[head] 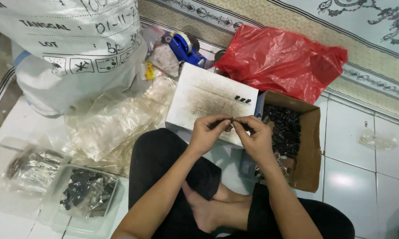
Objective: The person sits on the floor and packs small black plastic parts into clear plastic bags. They pick parts from a cardboard box, place them into bags, and seal the bags. The person also uses a tape dispenser to seal a bag and places the finished packages into a nearby container.
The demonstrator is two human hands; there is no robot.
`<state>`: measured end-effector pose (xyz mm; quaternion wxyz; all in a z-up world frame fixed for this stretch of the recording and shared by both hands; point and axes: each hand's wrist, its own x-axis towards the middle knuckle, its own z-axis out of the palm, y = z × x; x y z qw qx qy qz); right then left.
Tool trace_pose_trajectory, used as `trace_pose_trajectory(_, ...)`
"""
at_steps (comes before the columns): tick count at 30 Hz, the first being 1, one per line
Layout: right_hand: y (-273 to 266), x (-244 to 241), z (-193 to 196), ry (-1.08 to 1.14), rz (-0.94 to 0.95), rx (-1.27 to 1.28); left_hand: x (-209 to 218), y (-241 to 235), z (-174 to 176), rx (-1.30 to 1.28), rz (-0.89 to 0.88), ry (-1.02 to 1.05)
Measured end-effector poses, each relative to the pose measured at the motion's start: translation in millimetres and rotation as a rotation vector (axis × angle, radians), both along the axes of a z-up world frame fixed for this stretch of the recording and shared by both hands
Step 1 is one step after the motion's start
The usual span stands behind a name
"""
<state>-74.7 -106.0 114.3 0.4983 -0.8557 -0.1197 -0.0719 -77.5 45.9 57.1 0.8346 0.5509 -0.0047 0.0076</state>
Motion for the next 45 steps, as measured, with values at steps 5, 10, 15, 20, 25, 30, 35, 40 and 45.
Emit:
trace_pose_trajectory(5,-12.0,51.4,-1.1,0.027,0.039,-0.03,37.3,0.1,10.6,0.132,0.036,-0.015)
trace_pose_trajectory(10,-39.4,111.5,-26.7,-0.133,0.107,-0.38,68.5,1.0,-11.6,0.479,0.021,-0.014)
trace_pose_trajectory(15,-46.7,138.6,-59.8,-0.208,0.136,-0.735,79.9,-13.7,-36.8,0.425,-0.131,0.102)
trace_pose_trajectory(20,-47.8,149.1,-82.1,-0.217,0.13,-0.792,88.9,-16.6,-46.1,0.314,-0.184,0.173)
trace_pose_trajectory(25,-52.9,151.6,-103.9,-0.246,0.139,-0.839,85.6,-20.8,-45.2,0.317,-0.208,0.193)
trace_pose_trajectory(30,-61.3,156.9,-122.2,-0.288,0.133,-0.841,87.0,-21.1,-43.1,0.354,-0.248,0.208)
trace_pose_trajectory(35,-56.8,155.0,-116.7,-0.264,0.133,-0.833,89.6,-20.0,-42.5,0.371,-0.263,0.209)
trace_pose_trajectory(40,-56.4,154.1,-118.1,-0.286,0.13,-0.815,87.7,-21.5,-42.2,0.359,-0.254,0.224)
trace_pose_trajectory(45,-55.0,153.9,-109.4,-0.247,0.147,-0.812,87.8,-19.1,-39.1,0.378,-0.263,0.239)
